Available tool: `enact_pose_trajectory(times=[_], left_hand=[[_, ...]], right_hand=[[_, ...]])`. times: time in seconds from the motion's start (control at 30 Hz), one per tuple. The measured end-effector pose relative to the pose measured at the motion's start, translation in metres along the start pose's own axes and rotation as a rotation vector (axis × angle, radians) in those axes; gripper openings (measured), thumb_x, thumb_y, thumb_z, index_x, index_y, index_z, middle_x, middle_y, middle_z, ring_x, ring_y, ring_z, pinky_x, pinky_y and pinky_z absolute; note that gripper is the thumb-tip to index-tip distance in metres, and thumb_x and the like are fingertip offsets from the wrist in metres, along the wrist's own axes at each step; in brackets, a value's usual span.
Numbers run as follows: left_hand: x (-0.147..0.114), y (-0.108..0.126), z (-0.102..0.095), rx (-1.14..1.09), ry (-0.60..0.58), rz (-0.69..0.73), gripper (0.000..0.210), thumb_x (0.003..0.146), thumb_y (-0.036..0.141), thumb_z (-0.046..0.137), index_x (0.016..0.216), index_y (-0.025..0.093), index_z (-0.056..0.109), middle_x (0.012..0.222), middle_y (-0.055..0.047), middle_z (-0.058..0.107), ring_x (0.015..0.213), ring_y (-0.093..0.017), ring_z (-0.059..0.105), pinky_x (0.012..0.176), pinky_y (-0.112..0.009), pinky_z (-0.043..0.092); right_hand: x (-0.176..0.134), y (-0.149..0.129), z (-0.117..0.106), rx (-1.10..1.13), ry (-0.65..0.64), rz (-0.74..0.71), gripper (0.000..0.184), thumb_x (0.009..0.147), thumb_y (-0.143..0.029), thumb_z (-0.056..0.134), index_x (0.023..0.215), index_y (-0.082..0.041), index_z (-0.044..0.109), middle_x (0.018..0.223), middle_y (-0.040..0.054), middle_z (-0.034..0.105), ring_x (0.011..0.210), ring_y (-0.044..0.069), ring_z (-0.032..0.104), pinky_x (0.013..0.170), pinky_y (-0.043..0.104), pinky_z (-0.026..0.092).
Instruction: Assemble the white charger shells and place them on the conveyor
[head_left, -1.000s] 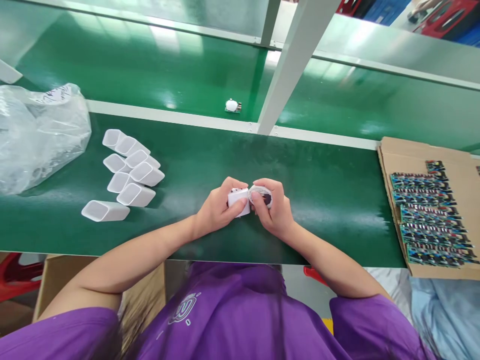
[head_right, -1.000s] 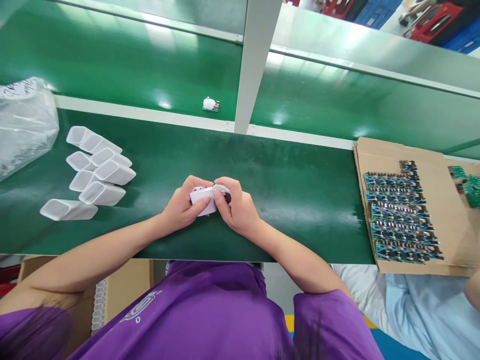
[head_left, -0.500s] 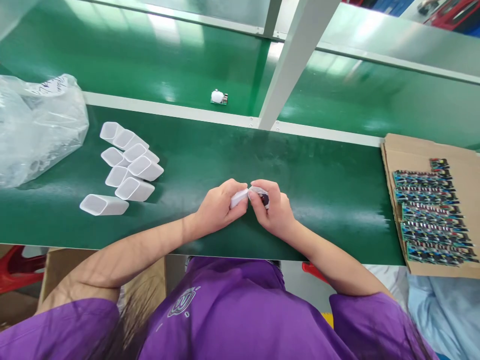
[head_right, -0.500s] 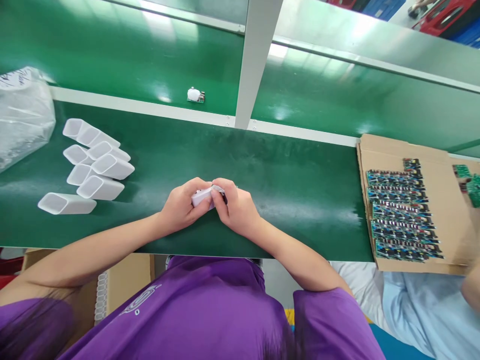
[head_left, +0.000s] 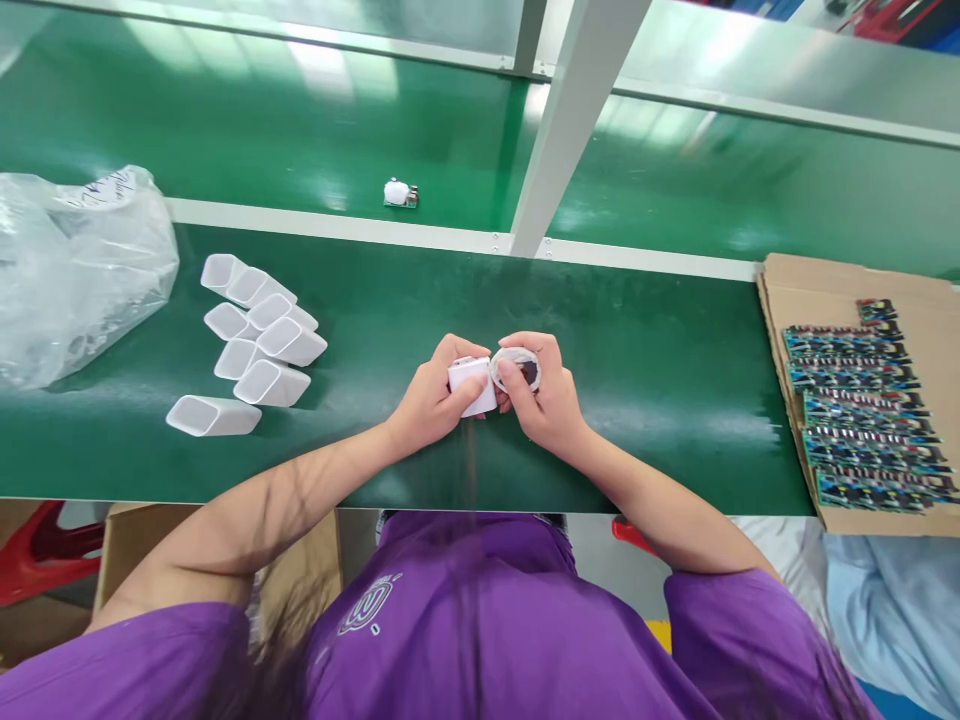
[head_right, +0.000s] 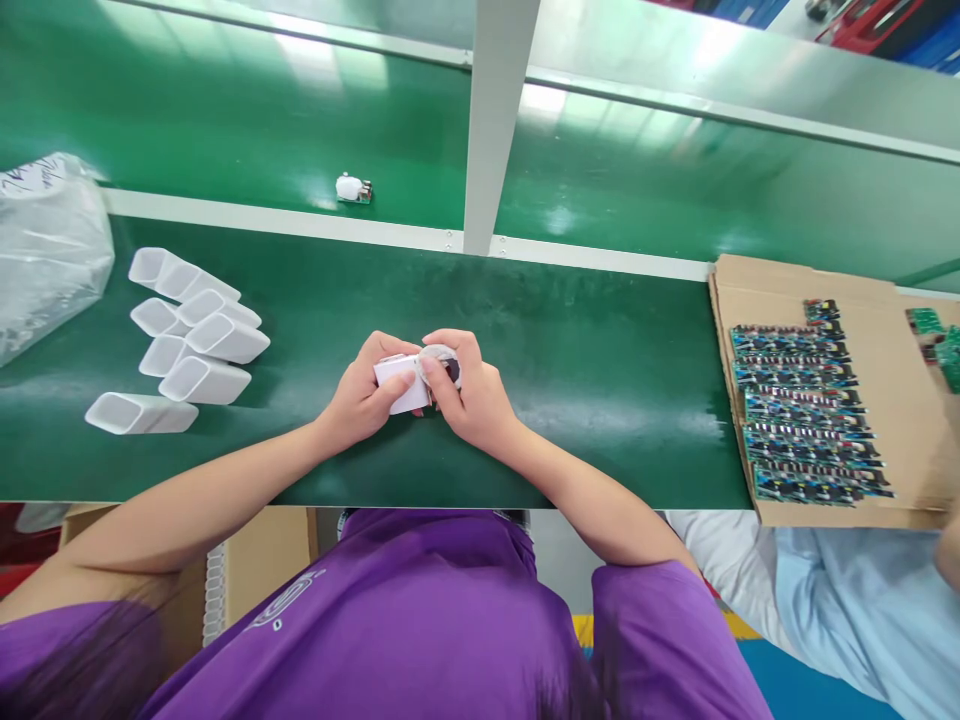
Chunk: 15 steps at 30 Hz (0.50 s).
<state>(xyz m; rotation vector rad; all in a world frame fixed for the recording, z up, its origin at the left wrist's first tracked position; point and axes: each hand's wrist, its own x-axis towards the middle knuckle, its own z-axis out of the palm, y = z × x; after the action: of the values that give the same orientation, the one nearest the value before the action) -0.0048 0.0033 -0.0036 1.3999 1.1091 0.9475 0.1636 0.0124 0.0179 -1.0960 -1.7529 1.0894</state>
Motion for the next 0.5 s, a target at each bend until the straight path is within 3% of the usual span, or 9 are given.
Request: enact_pose_trajectory(times=[0.2, 0.37, 0.43, 0.5], left_hand=[[0.000, 0.007, 0.001, 0.299, 0.090, 0.153, 0.021, 0.086, 0.035, 0.054, 0.098, 0.018, 0.051, 0.071, 0.001, 0.064, 0.054, -0.011, 0.057, 0.051, -0.022, 0.043], [-0.004, 0.002, 0.004, 0.568, 0.177, 0.306, 0.019, 0.085, 0.033, 0.054, 0.097, 0.018, 0.054, 0.076, -0.001, 0.064, 0.059, -0.012, 0.058, 0.055, -0.023, 0.043], [-0.004, 0.000, 0.003, 0.600, 0.189, 0.320, 0.020, 0.084, 0.033, 0.054, 0.097, 0.018, 0.055, 0.077, -0.001, 0.065, 0.061, -0.012, 0.060, 0.055, -0.023, 0.044], [-0.001, -0.001, 0.001, 0.541, 0.181, 0.286, 0.021, 0.083, 0.034, 0.056, 0.098, 0.018, 0.055, 0.077, 0.000, 0.065, 0.060, -0.012, 0.059, 0.055, -0.023, 0.044]], right_hand=[[-0.001, 0.002, -0.004, -0.126, -0.051, -0.019, 0.021, 0.098, -0.040, 0.042, 0.113, -0.025, 0.045, 0.080, -0.0005, 0.066, 0.053, 0.011, 0.059, 0.054, 0.025, 0.049], [-0.006, 0.011, 0.003, -0.334, 0.031, -0.254, 0.017, 0.099, -0.033, 0.040, 0.110, -0.023, 0.048, 0.086, 0.0044, 0.069, 0.066, 0.015, 0.066, 0.061, 0.027, 0.053], [-0.006, 0.012, 0.005, -0.383, 0.076, -0.346, 0.016, 0.099, -0.030, 0.040, 0.109, -0.021, 0.048, 0.086, 0.0051, 0.069, 0.068, 0.016, 0.067, 0.062, 0.028, 0.053], [-0.003, 0.012, 0.004, -0.341, 0.062, -0.317, 0.016, 0.099, -0.031, 0.041, 0.111, -0.022, 0.047, 0.082, 0.0025, 0.069, 0.063, 0.014, 0.065, 0.059, 0.026, 0.053]])
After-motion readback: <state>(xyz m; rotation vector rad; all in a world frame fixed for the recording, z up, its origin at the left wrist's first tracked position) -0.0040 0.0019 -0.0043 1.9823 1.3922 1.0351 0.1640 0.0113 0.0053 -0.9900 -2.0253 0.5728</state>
